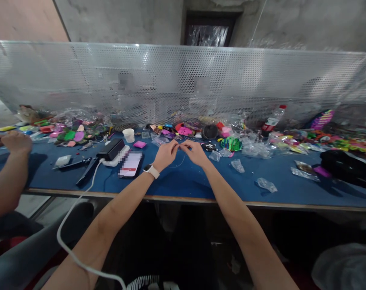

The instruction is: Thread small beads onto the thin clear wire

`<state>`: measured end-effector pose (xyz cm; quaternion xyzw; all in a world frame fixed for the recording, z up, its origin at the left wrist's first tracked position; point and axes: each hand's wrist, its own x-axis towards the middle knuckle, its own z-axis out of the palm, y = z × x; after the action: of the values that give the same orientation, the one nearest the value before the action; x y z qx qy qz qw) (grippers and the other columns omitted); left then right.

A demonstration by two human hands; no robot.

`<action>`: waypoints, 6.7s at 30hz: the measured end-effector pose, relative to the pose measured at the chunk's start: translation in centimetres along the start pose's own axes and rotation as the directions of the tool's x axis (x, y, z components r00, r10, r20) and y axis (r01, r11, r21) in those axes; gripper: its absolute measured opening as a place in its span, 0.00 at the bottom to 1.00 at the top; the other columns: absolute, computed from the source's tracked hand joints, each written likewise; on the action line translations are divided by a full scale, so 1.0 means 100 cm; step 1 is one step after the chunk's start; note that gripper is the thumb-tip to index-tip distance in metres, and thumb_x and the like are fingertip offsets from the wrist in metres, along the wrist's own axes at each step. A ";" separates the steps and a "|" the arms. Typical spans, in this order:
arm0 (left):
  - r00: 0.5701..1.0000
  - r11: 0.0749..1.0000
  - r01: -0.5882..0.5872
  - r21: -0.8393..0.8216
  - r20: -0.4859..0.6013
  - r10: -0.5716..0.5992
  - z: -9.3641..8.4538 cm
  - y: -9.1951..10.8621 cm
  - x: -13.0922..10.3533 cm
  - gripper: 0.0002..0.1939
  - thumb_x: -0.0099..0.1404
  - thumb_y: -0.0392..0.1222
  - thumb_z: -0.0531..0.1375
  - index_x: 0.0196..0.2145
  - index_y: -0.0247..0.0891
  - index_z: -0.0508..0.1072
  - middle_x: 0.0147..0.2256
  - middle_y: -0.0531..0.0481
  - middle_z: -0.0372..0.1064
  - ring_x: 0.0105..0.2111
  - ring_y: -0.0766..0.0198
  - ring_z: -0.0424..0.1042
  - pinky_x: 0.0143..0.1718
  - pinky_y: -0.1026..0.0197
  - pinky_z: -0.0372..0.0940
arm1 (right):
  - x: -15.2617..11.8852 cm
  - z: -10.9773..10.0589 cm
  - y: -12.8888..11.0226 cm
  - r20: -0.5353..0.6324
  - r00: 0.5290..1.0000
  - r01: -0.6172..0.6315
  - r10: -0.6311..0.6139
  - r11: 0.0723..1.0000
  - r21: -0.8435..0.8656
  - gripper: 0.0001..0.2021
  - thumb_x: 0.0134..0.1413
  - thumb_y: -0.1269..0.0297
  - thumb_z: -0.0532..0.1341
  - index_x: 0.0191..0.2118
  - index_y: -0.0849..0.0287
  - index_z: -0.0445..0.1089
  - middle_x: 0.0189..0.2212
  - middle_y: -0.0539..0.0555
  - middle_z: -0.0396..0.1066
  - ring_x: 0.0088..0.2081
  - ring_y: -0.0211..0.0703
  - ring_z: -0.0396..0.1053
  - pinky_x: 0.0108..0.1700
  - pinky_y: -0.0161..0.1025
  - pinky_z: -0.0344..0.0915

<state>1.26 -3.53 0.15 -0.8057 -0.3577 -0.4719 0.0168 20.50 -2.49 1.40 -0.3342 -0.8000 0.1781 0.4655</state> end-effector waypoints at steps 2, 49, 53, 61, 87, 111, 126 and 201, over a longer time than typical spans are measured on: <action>0.999 0.999 -0.026 0.020 0.037 0.025 -0.001 -0.001 0.001 0.10 0.79 0.40 0.54 0.39 0.40 0.72 0.32 0.50 0.75 0.30 0.61 0.74 0.35 0.61 0.60 | 0.002 -0.001 0.003 0.067 0.995 -0.077 0.071 0.992 0.105 0.14 0.64 0.55 0.61 0.34 0.57 0.80 0.34 0.54 0.81 0.40 0.48 0.77 0.46 0.42 0.70; 0.962 0.960 -0.271 0.070 0.045 0.268 -0.001 0.010 -0.009 0.15 0.83 0.44 0.50 0.49 0.40 0.76 0.39 0.47 0.80 0.37 0.63 0.80 0.35 0.64 0.68 | -0.004 -0.017 -0.009 0.298 0.920 -0.390 0.256 0.686 0.614 0.21 0.48 0.45 0.75 0.24 0.59 0.79 0.23 0.54 0.76 0.22 0.39 0.68 0.27 0.37 0.63; 0.986 0.987 -0.163 0.020 -0.036 0.163 0.001 0.014 -0.008 0.13 0.82 0.45 0.52 0.45 0.39 0.73 0.34 0.49 0.77 0.31 0.64 0.77 0.32 0.62 0.65 | -0.003 -0.016 -0.013 0.116 0.974 -0.225 0.193 0.817 0.531 0.22 0.55 0.45 0.73 0.22 0.57 0.76 0.23 0.52 0.75 0.29 0.41 0.72 0.38 0.38 0.68; 0.995 0.999 -0.029 -0.039 -0.092 0.025 0.002 0.019 -0.004 0.08 0.79 0.42 0.54 0.42 0.40 0.71 0.31 0.52 0.73 0.28 0.64 0.72 0.33 0.61 0.62 | -0.001 -0.009 -0.010 -0.058 0.993 -0.077 0.102 0.937 0.341 0.19 0.58 0.44 0.71 0.32 0.56 0.78 0.26 0.51 0.76 0.30 0.44 0.73 0.39 0.42 0.70; 0.995 0.992 0.083 -0.095 -0.040 -0.087 -0.005 0.012 0.000 0.10 0.79 0.43 0.54 0.41 0.40 0.72 0.28 0.53 0.72 0.26 0.64 0.70 0.31 0.62 0.59 | -0.004 0.000 -0.012 -0.151 0.949 0.238 -0.278 0.942 -0.236 0.10 0.73 0.58 0.61 0.46 0.50 0.81 0.52 0.58 0.78 0.55 0.54 0.74 0.62 0.56 0.67; 0.999 0.999 0.033 -0.009 -0.011 -0.034 -0.005 0.006 0.005 0.15 0.80 0.46 0.54 0.38 0.39 0.74 0.26 0.51 0.71 0.25 0.63 0.70 0.31 0.61 0.59 | -0.009 0.003 -0.013 -0.070 0.990 0.128 -0.121 0.987 0.096 0.22 0.52 0.71 0.63 0.55 0.56 0.65 0.38 0.53 0.75 0.43 0.48 0.75 0.55 0.49 0.69; 1.000 0.996 -0.002 -0.085 0.001 0.002 -0.005 0.006 0.002 0.12 0.80 0.44 0.55 0.41 0.39 0.76 0.31 0.51 0.75 0.27 0.64 0.71 0.34 0.62 0.63 | -0.008 -0.003 -0.007 -0.181 0.981 0.075 -0.065 0.996 0.053 0.13 0.55 0.52 0.74 0.36 0.54 0.77 0.34 0.54 0.77 0.41 0.50 0.72 0.48 0.48 0.69; 0.991 0.999 0.011 0.038 0.136 -0.016 -0.009 0.009 0.003 0.12 0.79 0.38 0.53 0.44 0.38 0.77 0.41 0.44 0.80 0.40 0.57 0.78 0.43 0.58 0.66 | -0.008 -0.004 0.005 -0.100 0.991 0.073 -0.086 0.989 -0.128 0.18 0.66 0.45 0.66 0.34 0.53 0.81 0.34 0.54 0.77 0.40 0.49 0.73 0.47 0.46 0.70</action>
<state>1.21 -4.40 1.19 -0.8331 -0.3723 -0.4091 0.0042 21.34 -2.71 0.79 -0.3392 -0.7965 0.0912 0.4921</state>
